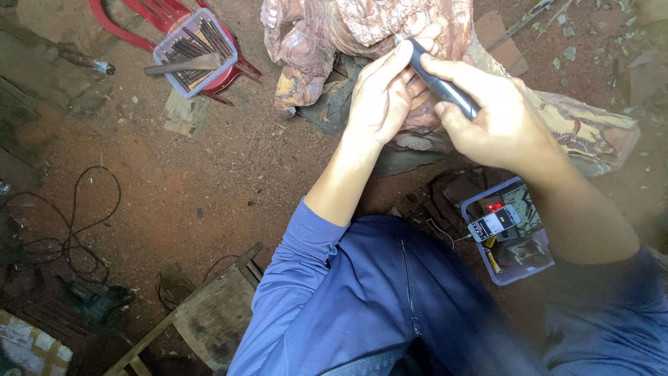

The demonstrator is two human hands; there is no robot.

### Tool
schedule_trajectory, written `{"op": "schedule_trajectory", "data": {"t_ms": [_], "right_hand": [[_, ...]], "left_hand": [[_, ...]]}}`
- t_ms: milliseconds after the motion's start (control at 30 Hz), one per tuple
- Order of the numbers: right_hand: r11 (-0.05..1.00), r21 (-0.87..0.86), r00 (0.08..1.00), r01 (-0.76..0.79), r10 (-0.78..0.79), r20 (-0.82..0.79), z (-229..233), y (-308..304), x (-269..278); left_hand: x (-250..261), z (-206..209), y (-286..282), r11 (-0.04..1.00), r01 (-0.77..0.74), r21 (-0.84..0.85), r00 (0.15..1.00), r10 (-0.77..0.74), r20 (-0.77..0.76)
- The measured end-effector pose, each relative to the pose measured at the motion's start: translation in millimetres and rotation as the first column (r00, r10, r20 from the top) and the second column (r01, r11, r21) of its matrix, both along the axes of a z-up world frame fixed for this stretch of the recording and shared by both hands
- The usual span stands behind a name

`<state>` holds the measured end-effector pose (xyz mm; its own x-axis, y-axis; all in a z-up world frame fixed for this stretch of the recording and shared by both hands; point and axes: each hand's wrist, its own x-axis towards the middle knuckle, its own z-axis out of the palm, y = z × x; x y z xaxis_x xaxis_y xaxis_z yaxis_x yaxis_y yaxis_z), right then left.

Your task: Carving intricate details into a large wooden sculpture using a handheld rotary tool

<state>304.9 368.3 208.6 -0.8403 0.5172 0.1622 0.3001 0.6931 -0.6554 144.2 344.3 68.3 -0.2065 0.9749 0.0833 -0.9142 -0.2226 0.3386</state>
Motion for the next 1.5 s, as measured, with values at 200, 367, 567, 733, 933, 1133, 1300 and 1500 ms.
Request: {"op": "schedule_trajectory", "data": {"t_ms": [200, 367, 567, 733, 933, 1133, 1300, 1500], "right_hand": [[0.995, 0.089, 0.996, 0.036, -0.043, 0.080, 1.3, -2.5, 7.9], [0.984, 0.177, 1.000, 0.000, -0.004, 0.020, -1.4, -14.3, 17.2], [0.976, 0.198, 0.988, 0.094, -0.116, 0.102, 1.6, -20.6, 4.3], [0.969, 0.237, 0.992, 0.063, -0.087, 0.092, -3.8, -17.4, 3.2], [0.965, 0.254, 0.992, 0.066, -0.091, 0.089, -1.9, -20.8, -3.7], [0.970, 0.225, 0.988, 0.089, -0.115, 0.106, 2.3, -24.5, -7.0], [0.970, 0.235, 0.992, 0.067, -0.090, 0.092, 4.0, -22.9, -7.1], [0.970, 0.213, 0.986, 0.117, -0.140, 0.095, 4.2, -20.6, -2.8]], "left_hand": [[4.6, 15.4, -4.5, 0.991, 0.033, -0.130, 0.999, -0.036, -0.021], [12.0, 13.2, -5.2, 0.996, -0.052, 0.067, 0.998, 0.054, -0.037], [1.7, 3.5, 2.9, 0.998, 0.016, -0.059, 1.000, -0.016, -0.010], [-6.4, 2.4, 4.9, 0.996, 0.083, -0.023, 0.996, -0.082, 0.030], [-14.2, 16.1, 0.6, 0.987, 0.115, -0.111, 0.992, -0.119, -0.032], [-12.5, 9.6, 3.6, 0.989, 0.108, -0.103, 0.993, -0.111, -0.026], [-14.9, 32.4, -6.2, 0.988, 0.136, -0.069, 0.991, -0.136, 0.001], [-17.7, 75.8, -24.7, 0.989, -0.019, -0.146, 1.000, 0.015, -0.028]]}}
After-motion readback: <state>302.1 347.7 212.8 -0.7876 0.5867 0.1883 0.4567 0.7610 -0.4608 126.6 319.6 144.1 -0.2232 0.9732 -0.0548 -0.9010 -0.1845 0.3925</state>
